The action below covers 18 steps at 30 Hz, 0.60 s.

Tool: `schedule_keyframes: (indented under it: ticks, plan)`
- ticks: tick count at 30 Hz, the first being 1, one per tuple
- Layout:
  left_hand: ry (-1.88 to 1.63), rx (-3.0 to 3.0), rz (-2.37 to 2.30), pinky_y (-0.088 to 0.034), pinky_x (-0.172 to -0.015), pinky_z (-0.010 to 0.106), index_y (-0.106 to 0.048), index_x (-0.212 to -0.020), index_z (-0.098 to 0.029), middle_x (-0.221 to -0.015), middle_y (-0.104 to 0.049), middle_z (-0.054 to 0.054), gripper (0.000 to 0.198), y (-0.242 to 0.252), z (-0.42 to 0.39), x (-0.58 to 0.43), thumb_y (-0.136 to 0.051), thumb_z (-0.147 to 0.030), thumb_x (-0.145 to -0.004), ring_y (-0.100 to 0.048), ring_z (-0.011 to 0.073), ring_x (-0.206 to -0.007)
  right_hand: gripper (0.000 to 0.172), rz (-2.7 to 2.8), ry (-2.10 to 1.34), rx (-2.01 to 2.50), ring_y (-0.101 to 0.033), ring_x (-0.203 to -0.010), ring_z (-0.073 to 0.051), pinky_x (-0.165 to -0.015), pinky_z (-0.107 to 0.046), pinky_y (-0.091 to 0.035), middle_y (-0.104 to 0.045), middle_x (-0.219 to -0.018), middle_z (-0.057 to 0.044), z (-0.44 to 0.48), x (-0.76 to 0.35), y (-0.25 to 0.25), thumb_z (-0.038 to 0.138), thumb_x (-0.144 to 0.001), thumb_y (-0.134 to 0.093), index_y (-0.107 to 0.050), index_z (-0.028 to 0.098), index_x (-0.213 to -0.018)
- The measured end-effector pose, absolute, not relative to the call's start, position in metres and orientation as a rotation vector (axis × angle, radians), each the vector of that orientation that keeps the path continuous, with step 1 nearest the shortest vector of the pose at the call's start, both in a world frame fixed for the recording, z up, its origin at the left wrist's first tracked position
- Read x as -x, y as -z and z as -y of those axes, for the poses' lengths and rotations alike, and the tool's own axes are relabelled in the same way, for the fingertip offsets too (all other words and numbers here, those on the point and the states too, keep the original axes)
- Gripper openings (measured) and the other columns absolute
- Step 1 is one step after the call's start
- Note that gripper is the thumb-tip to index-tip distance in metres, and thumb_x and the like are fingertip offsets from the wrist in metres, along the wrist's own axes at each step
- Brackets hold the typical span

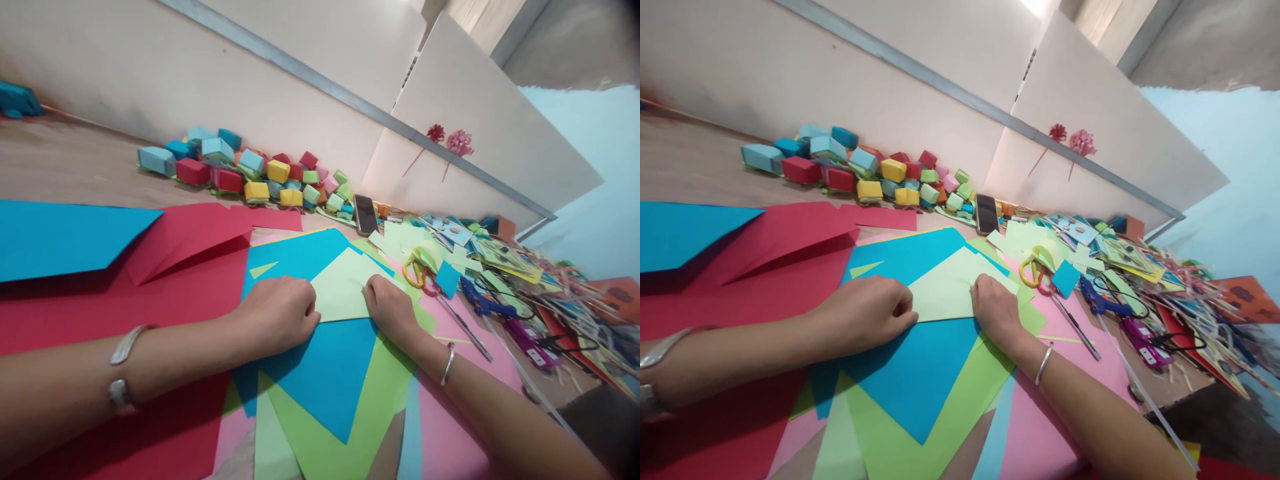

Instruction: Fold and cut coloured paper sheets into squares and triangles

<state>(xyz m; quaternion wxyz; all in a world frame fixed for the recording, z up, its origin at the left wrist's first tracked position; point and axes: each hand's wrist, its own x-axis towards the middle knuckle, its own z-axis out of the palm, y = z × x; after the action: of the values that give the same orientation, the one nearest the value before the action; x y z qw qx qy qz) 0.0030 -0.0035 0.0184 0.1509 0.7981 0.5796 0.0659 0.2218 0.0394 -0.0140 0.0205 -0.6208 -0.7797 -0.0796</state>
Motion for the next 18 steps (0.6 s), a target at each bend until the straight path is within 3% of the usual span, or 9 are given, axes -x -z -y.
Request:
schedule_keyframes:
  ticks: [8,13,16,18]
  plan:
    - [-0.116,-2.338,-1.654,-0.035,-0.055,0.033,-0.067,-0.072,-0.018,-0.079,-0.071,0.013,0.032,-0.017,0.004,-0.007,-0.043,-0.028,-0.090,-0.065,0.0285,-0.074,0.022,2.454,0.276,1.929,-0.055,-0.075,-0.017,-0.056,-0.029,-0.021,-0.064,-0.089,-0.004,-0.036,-0.219,0.011,0.026,-0.103,-0.036,-0.054,0.018,-0.094]
    - [-0.134,-2.283,-1.610,-0.033,-0.055,0.031,-0.066,-0.078,-0.020,-0.081,-0.070,0.008,0.021,-0.015,0.001,-0.006,-0.051,-0.029,-0.089,-0.063,0.0268,-0.075,0.020,2.507,0.256,1.944,-0.056,-0.081,-0.018,-0.059,-0.030,-0.024,-0.065,-0.095,-0.006,-0.037,-0.216,0.008,0.022,-0.103,-0.036,-0.054,0.017,-0.097]
    - [-0.290,-2.305,-1.563,-0.035,-0.059,0.031,-0.069,-0.093,-0.021,-0.089,-0.069,0.006,0.013,-0.010,0.000,-0.005,-0.058,-0.024,-0.087,-0.062,0.0250,-0.082,0.020,2.520,0.249,1.970,-0.057,-0.083,-0.019,-0.061,-0.031,-0.026,-0.065,-0.097,-0.006,-0.038,-0.215,0.007,0.023,-0.103,-0.035,-0.053,0.018,-0.099]
    - [-0.371,-2.400,-1.457,-0.040,-0.066,0.031,-0.069,-0.111,-0.027,-0.098,-0.067,0.005,0.029,-0.005,0.000,-0.004,-0.057,-0.016,-0.087,-0.061,0.0250,-0.093,0.020,2.522,0.248,1.974,-0.057,-0.084,-0.019,-0.061,-0.031,-0.026,-0.065,-0.097,-0.006,-0.038,-0.215,0.007,0.024,-0.104,-0.034,-0.053,0.018,-0.100]
